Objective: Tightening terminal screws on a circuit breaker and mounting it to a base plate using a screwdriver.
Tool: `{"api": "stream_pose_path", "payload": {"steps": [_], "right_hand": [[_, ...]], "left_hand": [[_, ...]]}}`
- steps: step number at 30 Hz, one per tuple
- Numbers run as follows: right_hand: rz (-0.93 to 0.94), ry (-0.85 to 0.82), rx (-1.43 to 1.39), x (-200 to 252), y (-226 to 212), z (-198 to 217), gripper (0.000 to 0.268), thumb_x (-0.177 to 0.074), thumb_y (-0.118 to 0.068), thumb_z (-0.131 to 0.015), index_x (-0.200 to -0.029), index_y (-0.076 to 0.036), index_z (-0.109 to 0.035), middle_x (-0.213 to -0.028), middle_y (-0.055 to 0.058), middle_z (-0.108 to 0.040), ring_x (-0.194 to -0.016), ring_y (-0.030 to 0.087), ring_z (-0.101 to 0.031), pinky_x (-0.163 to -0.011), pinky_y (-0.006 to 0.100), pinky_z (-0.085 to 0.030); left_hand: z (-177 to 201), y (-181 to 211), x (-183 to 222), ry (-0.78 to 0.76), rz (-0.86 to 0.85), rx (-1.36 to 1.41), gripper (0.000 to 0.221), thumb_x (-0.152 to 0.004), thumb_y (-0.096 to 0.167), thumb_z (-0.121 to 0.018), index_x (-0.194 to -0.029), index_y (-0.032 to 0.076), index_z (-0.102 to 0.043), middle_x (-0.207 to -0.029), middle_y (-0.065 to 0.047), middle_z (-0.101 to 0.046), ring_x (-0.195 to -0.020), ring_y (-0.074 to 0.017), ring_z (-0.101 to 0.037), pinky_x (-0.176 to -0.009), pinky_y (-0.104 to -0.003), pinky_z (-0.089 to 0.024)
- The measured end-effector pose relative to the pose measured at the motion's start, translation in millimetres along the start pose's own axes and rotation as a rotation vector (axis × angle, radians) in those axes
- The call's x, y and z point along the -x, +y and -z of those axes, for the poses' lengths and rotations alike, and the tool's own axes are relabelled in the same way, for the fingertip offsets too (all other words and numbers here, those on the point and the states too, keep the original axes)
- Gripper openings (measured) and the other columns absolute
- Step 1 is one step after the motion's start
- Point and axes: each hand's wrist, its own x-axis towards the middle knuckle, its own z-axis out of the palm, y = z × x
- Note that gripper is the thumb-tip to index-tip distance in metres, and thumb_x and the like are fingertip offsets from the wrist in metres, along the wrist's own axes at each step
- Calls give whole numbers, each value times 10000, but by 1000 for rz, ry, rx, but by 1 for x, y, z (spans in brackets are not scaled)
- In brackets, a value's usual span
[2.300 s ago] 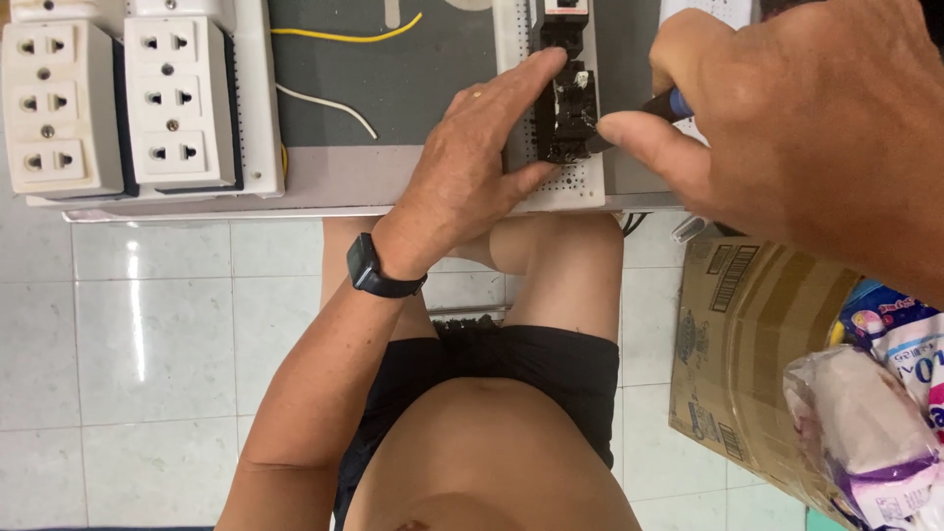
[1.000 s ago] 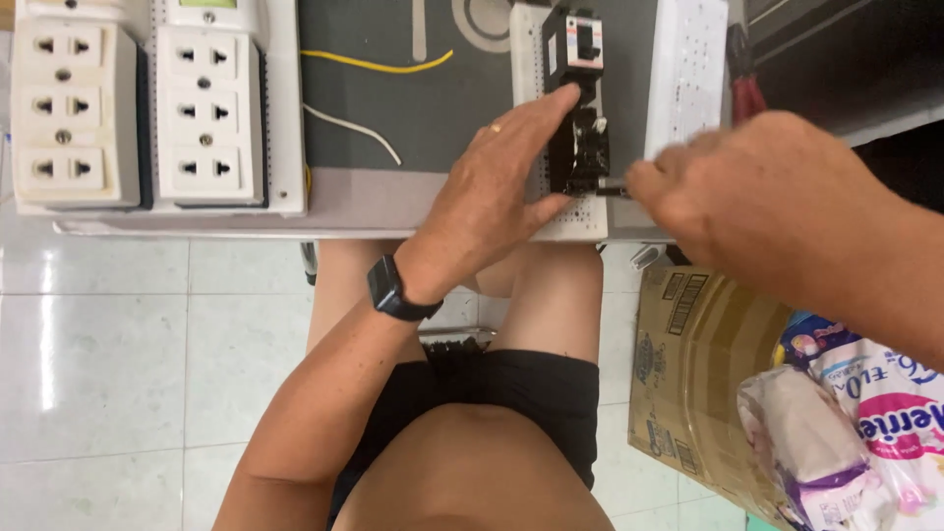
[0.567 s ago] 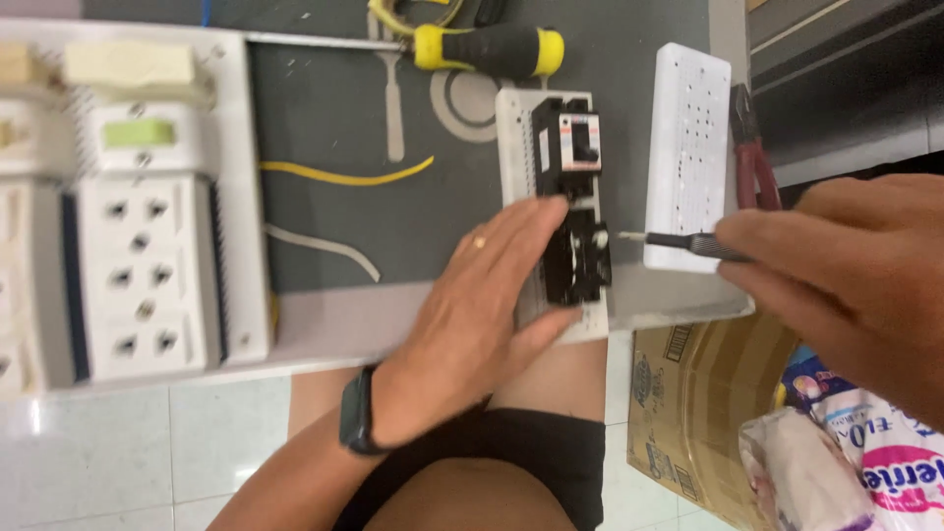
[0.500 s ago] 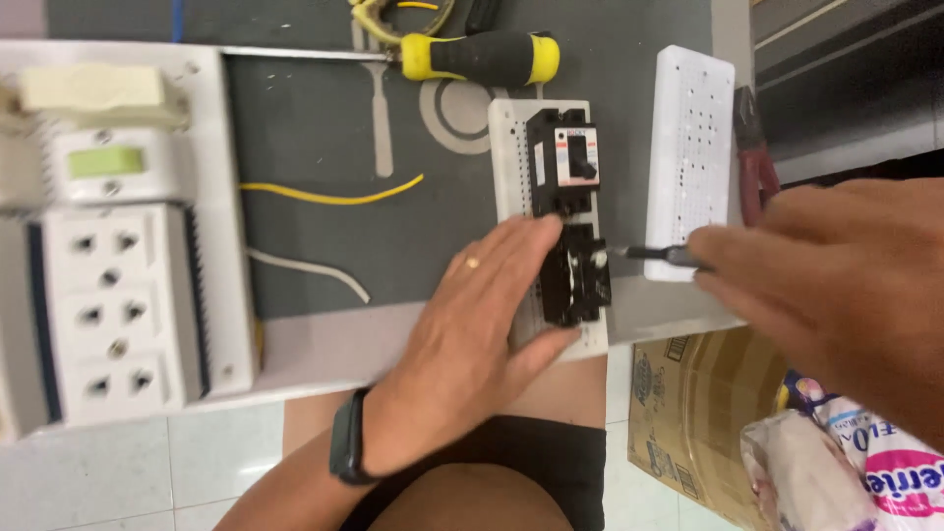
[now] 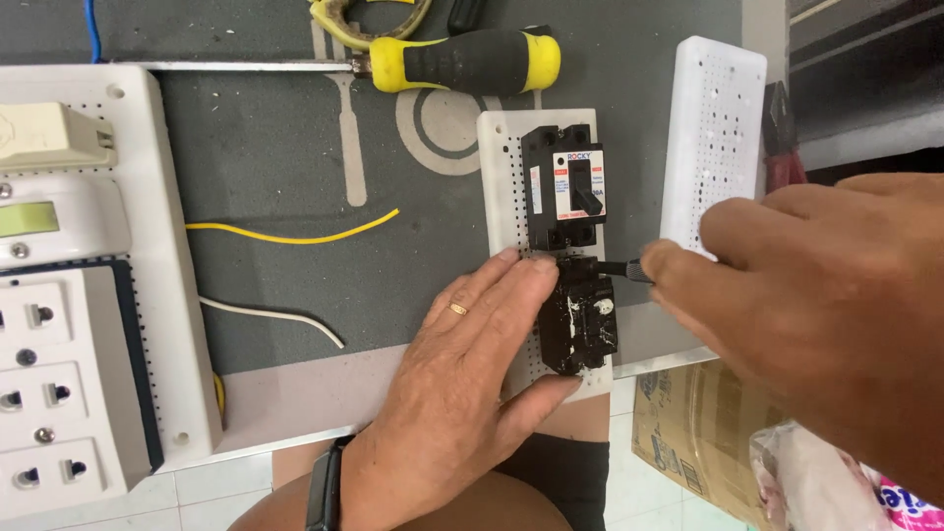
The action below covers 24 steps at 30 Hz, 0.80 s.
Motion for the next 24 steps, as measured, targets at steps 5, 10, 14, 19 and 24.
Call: {"api": "stream_pose_path", "payload": {"steps": [5, 10, 14, 19, 24], "right_hand": [[93, -135, 159, 0, -2, 1, 209, -916, -280, -504, -1105, -243, -586, -607, -84, -533, -521, 147, -608, -499, 329, -470], [91, -314, 207, -5, -8, 6, 180, -988, -365, -426, -922, -234, -531, -581, -78, -525, -508, 143, -593, -500, 318, -465], [35, -209, 162, -4, -9, 7, 374, -1034, -566, -376, -991, -258, -583, -588, -82, -560, -531, 155, -649, -475, 315, -476], [6, -111, 143, 2, -6, -1, 378, -1026, -593, -467, -965, -245, -599, -525, -93, -488, -450, 114, -573, -451, 291, -412], [25, -84, 134, 0, -7, -1, 352, -1021, -578, -472, -989, -254, -605, -555, -82, -515, -494, 139, -610, -451, 300, -454]], "left_hand": [[0, 1, 1, -11, 34, 10, 777, -859, 258, -782, -1453, 38, -332, -1493, -131, -461, -1435, -346, -405, -1131, -518, -355], [1, 2, 0, -7, 34, 4, 746, -871, 265, -757, -1443, 35, -338, -1476, -130, -477, -1421, -348, -419, -1117, -523, -360], [-1, 1, 1, 9, 23, -12, 746, -873, 268, -767, -1442, 38, -342, -1472, -120, -485, -1416, -337, -435, -1122, -512, -372], [1, 0, 1, 10, 8, -4, 742, -879, 263, -764, -1444, 29, -342, -1480, -127, -476, -1421, -337, -432, -1134, -491, -368], [1, 2, -1, 8, 26, -17, 742, -861, 261, -774, -1430, 29, -358, -1461, -128, -495, -1403, -343, -448, -1112, -502, -377]]}}
